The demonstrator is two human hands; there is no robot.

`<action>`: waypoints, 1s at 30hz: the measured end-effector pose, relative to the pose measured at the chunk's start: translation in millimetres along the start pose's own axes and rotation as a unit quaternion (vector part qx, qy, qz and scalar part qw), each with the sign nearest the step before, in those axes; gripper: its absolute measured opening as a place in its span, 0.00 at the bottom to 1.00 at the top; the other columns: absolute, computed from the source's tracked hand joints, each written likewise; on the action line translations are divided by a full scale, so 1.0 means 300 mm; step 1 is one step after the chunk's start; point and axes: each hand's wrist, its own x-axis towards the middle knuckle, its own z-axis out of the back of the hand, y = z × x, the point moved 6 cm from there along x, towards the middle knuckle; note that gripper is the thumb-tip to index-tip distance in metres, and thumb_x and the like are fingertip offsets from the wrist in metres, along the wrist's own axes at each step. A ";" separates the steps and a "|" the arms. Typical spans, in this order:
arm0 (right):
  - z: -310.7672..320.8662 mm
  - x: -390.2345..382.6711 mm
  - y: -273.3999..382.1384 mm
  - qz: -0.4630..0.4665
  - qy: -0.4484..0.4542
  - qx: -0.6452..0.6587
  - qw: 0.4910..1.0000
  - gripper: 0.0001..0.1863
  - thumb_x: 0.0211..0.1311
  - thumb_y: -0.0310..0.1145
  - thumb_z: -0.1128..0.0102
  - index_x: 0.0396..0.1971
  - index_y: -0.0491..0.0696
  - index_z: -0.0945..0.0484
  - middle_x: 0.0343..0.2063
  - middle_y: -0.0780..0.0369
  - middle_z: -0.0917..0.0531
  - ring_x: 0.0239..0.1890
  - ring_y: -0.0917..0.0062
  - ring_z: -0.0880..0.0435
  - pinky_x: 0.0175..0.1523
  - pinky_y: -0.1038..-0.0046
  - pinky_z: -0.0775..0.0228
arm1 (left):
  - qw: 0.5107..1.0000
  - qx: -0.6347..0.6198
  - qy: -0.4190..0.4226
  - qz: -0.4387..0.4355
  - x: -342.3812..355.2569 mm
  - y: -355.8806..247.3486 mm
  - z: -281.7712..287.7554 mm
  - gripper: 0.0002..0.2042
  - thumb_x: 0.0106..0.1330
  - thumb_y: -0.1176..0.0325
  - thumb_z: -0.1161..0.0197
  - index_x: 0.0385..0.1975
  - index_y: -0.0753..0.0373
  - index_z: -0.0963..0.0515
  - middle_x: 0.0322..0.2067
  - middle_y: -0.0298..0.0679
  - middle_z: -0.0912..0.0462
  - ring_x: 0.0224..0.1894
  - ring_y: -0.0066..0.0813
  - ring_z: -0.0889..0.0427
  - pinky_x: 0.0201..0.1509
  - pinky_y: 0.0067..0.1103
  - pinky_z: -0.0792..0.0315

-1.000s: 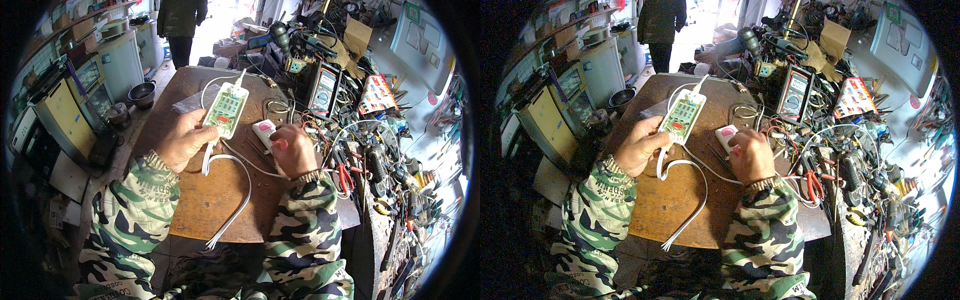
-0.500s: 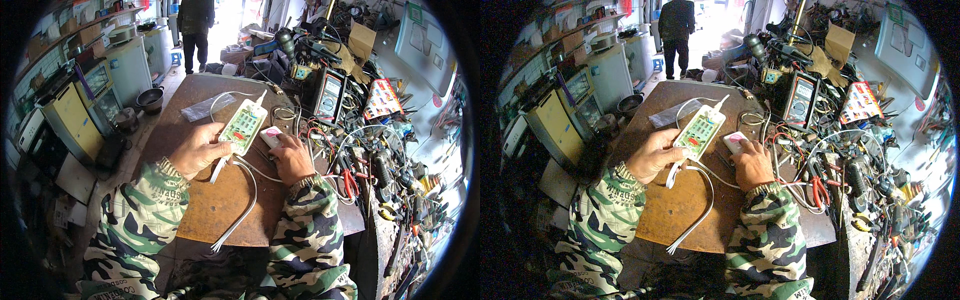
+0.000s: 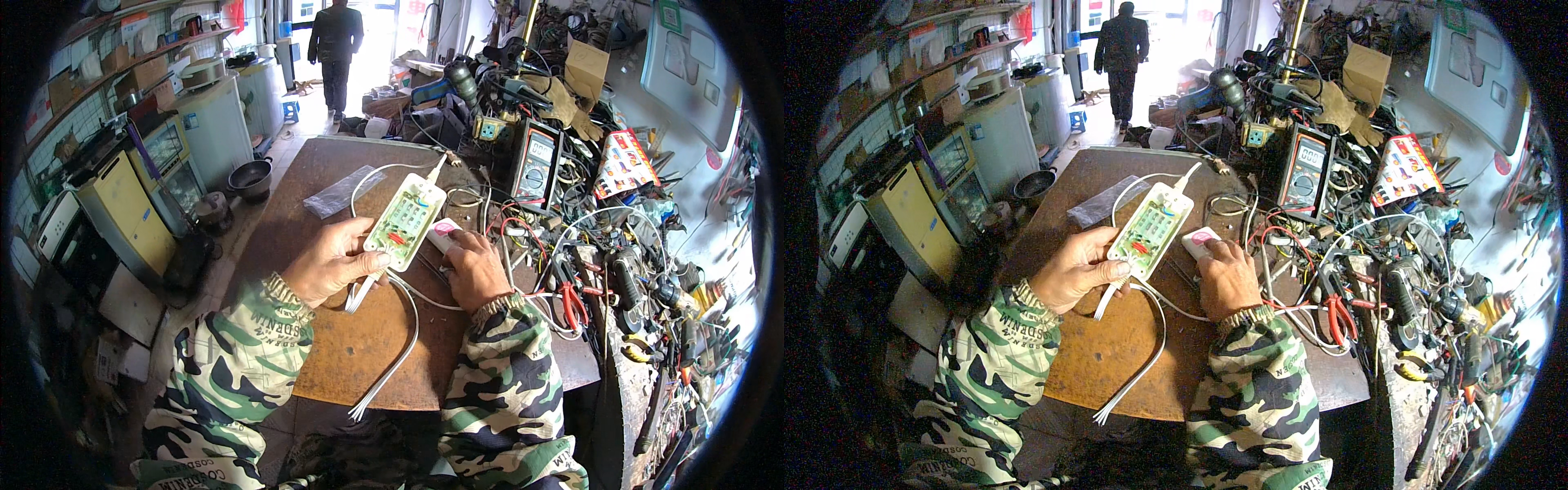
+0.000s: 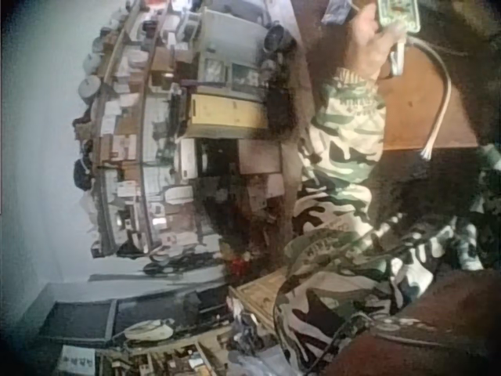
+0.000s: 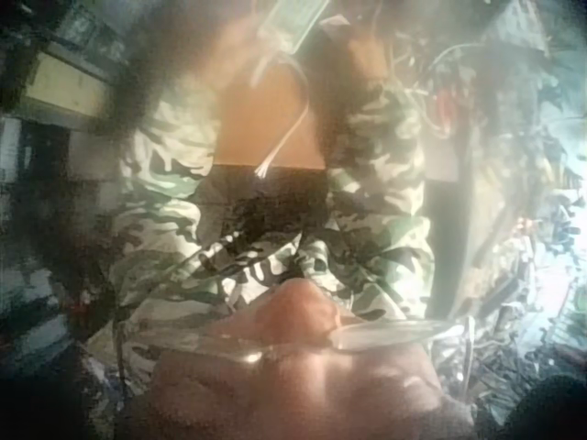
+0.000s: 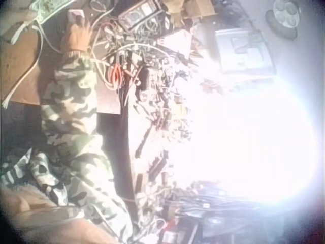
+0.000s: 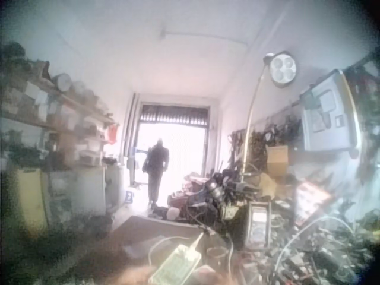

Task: The person uses a screwdriver to open a white power adapter, then manipulates its internal components and wires. They also handle a second adapter and a portable induction cooktop, performing inspection and minor adjustments.

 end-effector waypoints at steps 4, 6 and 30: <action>-0.001 0.009 -0.016 -0.021 -0.015 0.027 0.999 0.16 0.55 0.27 0.40 0.45 0.43 0.17 0.54 0.53 0.20 0.59 0.56 0.26 0.61 0.57 0.33 | 1.000 0.010 -0.022 -0.020 0.008 0.003 0.000 0.19 0.70 0.69 0.36 0.55 0.72 0.29 0.41 0.40 0.17 0.36 0.21 0.17 0.40 0.19 0.21; 0.012 0.016 -0.019 -0.036 -0.010 0.040 0.999 0.15 0.55 0.27 0.38 0.44 0.44 0.18 0.49 0.53 0.18 0.54 0.56 0.22 0.57 0.58 0.30 | 0.999 0.015 -0.027 -0.032 0.014 0.010 0.003 0.19 0.70 0.70 0.36 0.56 0.72 0.30 0.42 0.41 0.17 0.37 0.22 0.16 0.40 0.19 0.21; 0.114 0.005 0.146 -0.004 -0.116 0.343 0.932 0.11 0.54 0.26 0.30 0.38 0.42 0.15 0.34 0.55 0.14 0.35 0.64 0.13 0.40 0.69 0.22 | 0.998 0.006 -0.005 -0.065 0.014 0.093 -0.065 0.25 0.70 0.69 0.36 0.63 0.69 0.36 0.52 0.39 0.21 0.53 0.23 0.22 0.57 0.21 0.27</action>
